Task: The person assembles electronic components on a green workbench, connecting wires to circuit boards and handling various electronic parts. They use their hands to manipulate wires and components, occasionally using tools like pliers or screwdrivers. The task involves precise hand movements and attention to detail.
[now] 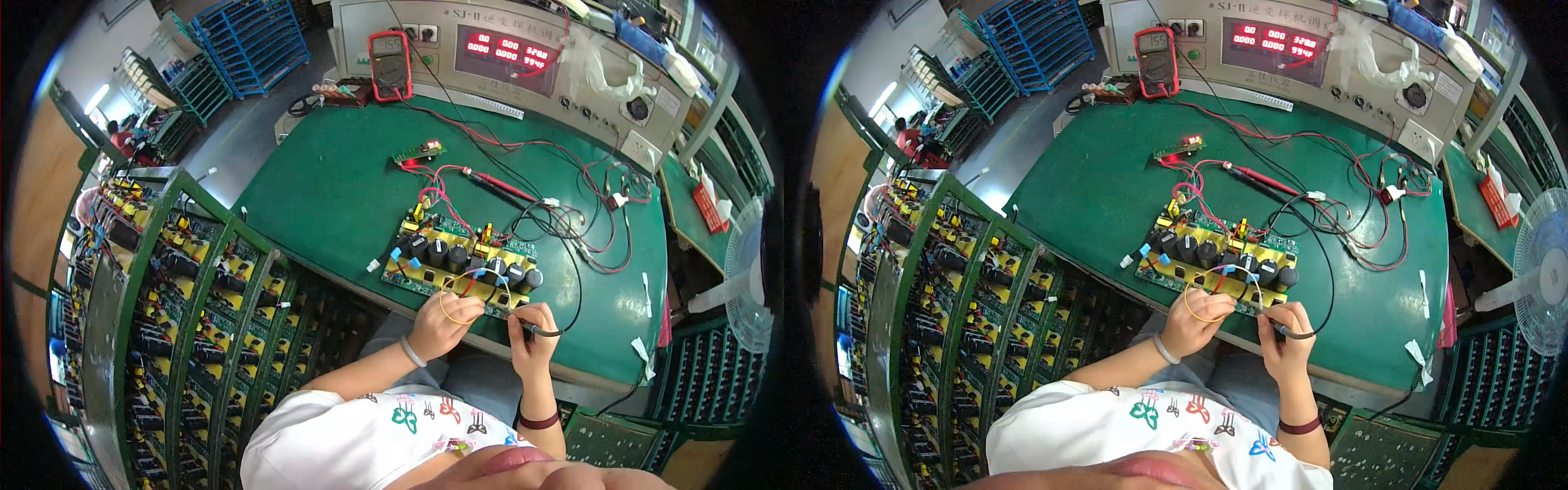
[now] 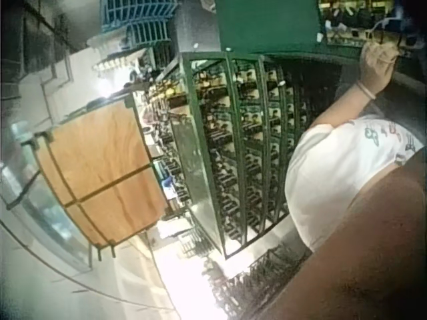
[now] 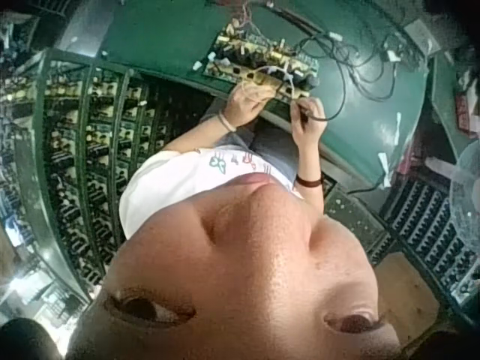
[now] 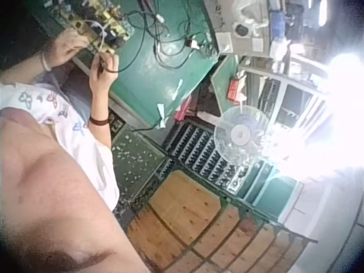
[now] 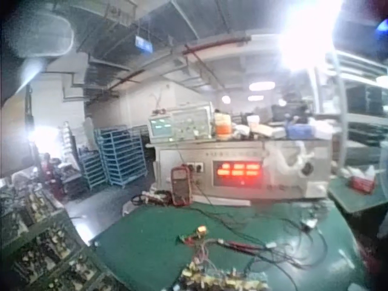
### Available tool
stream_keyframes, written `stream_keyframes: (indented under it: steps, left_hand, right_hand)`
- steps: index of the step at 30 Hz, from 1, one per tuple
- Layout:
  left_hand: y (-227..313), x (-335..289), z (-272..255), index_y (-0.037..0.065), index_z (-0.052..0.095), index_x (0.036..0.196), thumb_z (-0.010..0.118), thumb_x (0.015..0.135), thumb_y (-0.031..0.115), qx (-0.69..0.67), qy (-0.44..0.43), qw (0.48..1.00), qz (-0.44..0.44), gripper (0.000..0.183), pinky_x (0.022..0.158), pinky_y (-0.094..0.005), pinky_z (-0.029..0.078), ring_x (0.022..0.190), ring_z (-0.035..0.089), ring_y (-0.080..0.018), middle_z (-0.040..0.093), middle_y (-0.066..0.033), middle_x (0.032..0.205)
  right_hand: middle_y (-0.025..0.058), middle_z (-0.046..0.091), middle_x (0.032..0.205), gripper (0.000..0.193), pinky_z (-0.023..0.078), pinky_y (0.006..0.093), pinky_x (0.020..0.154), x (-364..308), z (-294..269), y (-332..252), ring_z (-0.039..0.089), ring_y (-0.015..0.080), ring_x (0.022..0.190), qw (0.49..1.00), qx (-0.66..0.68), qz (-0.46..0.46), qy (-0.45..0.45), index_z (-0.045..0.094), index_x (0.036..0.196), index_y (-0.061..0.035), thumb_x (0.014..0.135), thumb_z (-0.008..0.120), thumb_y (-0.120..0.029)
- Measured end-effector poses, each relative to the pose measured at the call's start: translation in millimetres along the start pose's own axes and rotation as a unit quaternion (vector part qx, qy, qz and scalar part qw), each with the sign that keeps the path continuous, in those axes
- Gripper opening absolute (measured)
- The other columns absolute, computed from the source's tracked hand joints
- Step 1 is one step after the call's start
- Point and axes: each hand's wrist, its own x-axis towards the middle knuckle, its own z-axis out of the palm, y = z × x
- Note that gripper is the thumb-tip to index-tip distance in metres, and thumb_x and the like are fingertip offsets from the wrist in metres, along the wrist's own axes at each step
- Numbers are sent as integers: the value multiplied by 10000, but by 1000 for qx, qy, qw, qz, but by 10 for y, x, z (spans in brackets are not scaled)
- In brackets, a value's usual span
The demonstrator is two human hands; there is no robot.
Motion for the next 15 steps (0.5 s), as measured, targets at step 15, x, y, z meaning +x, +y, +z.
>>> stream_keyframes:
  steps: [15]
  left_hand:
    - [-17,-15,23,127,618,1078,703,816,68,30,-1,1000,-4,282,795,-392,492,887,617,-231,678,-21,1101]
  right_hand:
    - [138,620,836,141,495,348,667,1,-16,-47,615,276,732,999,-27,12,-18,614,909,-18,817,689,57]
